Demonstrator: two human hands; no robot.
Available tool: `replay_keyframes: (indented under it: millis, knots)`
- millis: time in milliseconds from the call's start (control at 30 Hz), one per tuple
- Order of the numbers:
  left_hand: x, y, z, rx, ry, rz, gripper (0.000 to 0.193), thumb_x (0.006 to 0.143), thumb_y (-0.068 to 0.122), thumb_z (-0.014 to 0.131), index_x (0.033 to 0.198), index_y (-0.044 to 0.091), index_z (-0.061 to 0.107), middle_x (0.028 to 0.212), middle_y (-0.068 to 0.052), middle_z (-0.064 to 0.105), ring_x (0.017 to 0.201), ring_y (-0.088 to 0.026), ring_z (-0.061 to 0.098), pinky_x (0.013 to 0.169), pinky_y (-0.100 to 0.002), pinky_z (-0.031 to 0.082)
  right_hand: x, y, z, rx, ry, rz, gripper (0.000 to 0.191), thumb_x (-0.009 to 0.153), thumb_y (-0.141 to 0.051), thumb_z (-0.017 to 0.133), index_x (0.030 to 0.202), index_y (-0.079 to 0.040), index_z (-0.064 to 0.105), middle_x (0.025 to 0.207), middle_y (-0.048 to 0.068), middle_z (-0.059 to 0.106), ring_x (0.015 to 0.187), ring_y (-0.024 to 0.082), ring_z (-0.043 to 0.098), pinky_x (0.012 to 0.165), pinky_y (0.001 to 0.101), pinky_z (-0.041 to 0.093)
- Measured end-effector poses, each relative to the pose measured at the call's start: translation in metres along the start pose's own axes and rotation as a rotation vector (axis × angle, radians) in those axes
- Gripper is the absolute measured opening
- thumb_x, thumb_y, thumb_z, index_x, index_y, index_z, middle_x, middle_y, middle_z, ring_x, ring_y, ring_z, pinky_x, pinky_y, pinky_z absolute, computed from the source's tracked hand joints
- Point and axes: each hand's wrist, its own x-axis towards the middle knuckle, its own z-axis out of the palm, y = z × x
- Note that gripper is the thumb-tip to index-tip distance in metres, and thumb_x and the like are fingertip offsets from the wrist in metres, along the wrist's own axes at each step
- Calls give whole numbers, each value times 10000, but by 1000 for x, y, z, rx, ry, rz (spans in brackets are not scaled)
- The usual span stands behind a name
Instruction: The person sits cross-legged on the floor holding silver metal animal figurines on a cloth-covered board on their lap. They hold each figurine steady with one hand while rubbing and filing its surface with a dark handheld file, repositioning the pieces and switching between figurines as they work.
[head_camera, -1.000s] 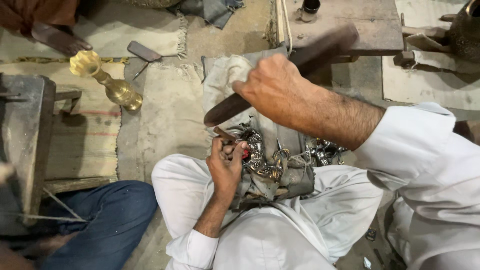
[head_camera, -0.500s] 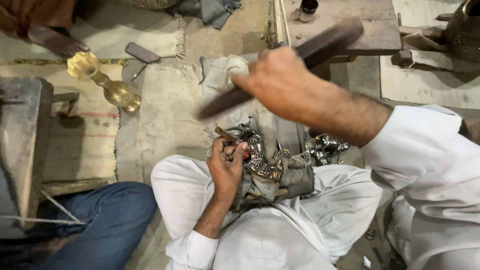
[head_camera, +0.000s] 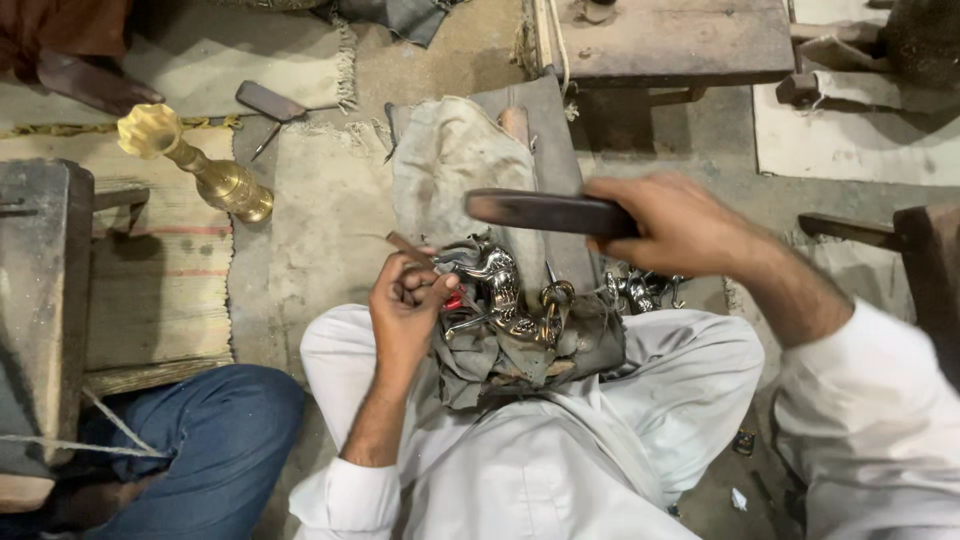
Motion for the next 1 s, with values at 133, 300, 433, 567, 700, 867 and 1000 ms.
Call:
replay_keyframes:
  millis: [133,300,433,567,700,867,1000]
  knots:
    - [12,16,5,21,-192,-3,390,879,-49,752,1250,-7,639,903,-49,736,847,-84,715,736,-222,576,-28,34,46,321,82,-14,335,809,-199,790,1097,-95,655,723,50,657,643,142,596,600,360,483]
    - [21,40,23,262,-498,102,348,898,23,769,1234,15,678,952,-87,791,854,-114,752,763,-270,627,-50,67,100,501,188,-38,390,838,-200,809,1153,-46,639,809,43,594,763,106,523,660,297,457]
    - [27,51,38,526,-615,309,349,896,102,809,1212,47,673,965,-106,795,858,-186,790,749,-303,611,-65,74,123,610,243,-18,449,838,-195,797,1218,-43,613,889,39,640,828,103,572,717,290,492]
    - [27,53,44,597,-673,483,369,894,126,789,1239,94,661,1044,-89,790,854,-220,787,731,-319,613,-78,72,130,423,295,158,495,845,-205,798,1289,-97,609,915,103,705,810,213,677,722,344,521]
    - [23,47,44,676,-706,613,395,884,130,764,1259,129,641,1049,-83,786,844,-246,771,675,-348,605,-83,63,134,73,782,-18,518,787,-82,783,1280,-87,625,1104,164,717,947,342,717,817,412,563]
    - [23,43,44,795,-724,613,336,919,118,775,1221,125,628,940,-77,772,808,-278,752,629,-397,573,-92,56,121,-122,832,45,546,792,-6,783,1315,-115,672,999,141,681,915,339,696,804,438,557]
    - [22,44,43,794,-714,622,352,892,88,775,1218,116,643,927,-92,768,810,-292,750,638,-406,578,-97,52,108,179,852,6,495,828,-7,701,1310,-103,635,1129,132,692,1003,301,707,840,383,575]
